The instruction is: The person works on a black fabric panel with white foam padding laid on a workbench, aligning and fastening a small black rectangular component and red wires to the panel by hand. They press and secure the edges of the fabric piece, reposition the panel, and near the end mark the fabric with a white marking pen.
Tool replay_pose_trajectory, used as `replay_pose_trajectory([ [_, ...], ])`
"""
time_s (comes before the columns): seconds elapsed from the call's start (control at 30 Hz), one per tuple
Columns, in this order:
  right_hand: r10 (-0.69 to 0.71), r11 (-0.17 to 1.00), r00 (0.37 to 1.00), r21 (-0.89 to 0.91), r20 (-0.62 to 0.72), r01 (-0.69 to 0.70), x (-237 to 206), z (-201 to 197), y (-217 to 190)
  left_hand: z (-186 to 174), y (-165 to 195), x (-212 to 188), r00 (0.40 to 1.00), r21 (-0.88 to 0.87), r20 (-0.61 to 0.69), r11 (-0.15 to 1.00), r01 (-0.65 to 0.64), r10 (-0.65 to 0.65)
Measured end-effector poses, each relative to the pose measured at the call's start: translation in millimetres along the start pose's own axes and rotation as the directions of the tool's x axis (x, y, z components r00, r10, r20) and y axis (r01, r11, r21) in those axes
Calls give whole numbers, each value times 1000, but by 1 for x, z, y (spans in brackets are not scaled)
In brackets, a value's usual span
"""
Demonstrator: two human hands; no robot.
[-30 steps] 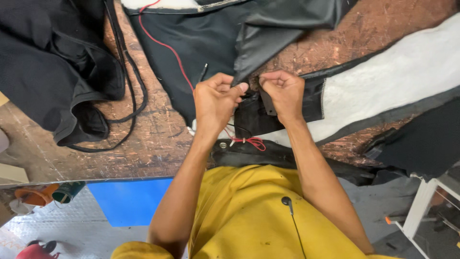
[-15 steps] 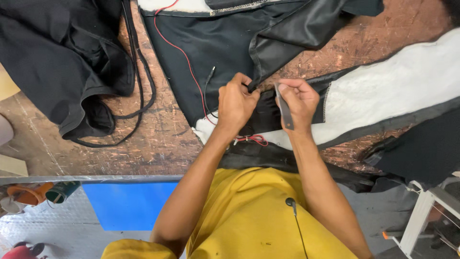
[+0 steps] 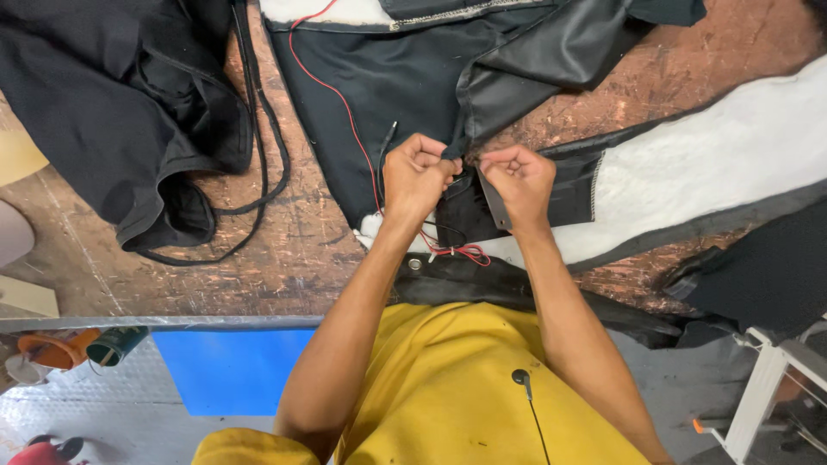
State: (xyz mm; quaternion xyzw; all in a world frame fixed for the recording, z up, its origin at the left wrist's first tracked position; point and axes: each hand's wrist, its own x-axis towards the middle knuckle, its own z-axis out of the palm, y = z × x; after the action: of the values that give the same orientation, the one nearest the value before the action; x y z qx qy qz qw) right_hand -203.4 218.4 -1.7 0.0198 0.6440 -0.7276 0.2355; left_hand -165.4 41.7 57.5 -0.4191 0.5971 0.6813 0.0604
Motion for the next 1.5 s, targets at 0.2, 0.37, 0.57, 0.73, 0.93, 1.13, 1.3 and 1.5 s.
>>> replay_pose_trajectory([
  [0.2,105,991,994,85,-10,-104,8,6,-4,3,-4,-2,995,29,46,996,-84,83],
  [0.37,130,988,991,78,-5,-129,8,6,-7,3,-2,-2,990,8,80,993,-115,114],
  [0.57,136,990,991,44,-11,-135,13,11,-7,-2,1,-6,980,-22,114,987,-161,162],
  [0.73,185,978,982,106,-45,-179,13,11,-11,-7,2,-6,980,-39,122,988,-152,156],
  [0.93,129,991,992,33,-8,-129,12,13,-11,-6,1,-8,980,-13,125,988,-152,152],
  [1.13,199,978,980,67,-31,-197,13,12,-14,-16,12,-10,988,-49,137,996,-70,76],
  [1.3,173,984,985,46,18,-174,12,13,-18,-13,16,-10,988,-50,142,997,-52,59],
  [1.5,189,982,982,13,-16,-189,13,18,-18,-20,20,-15,984,-50,126,991,-123,128],
])
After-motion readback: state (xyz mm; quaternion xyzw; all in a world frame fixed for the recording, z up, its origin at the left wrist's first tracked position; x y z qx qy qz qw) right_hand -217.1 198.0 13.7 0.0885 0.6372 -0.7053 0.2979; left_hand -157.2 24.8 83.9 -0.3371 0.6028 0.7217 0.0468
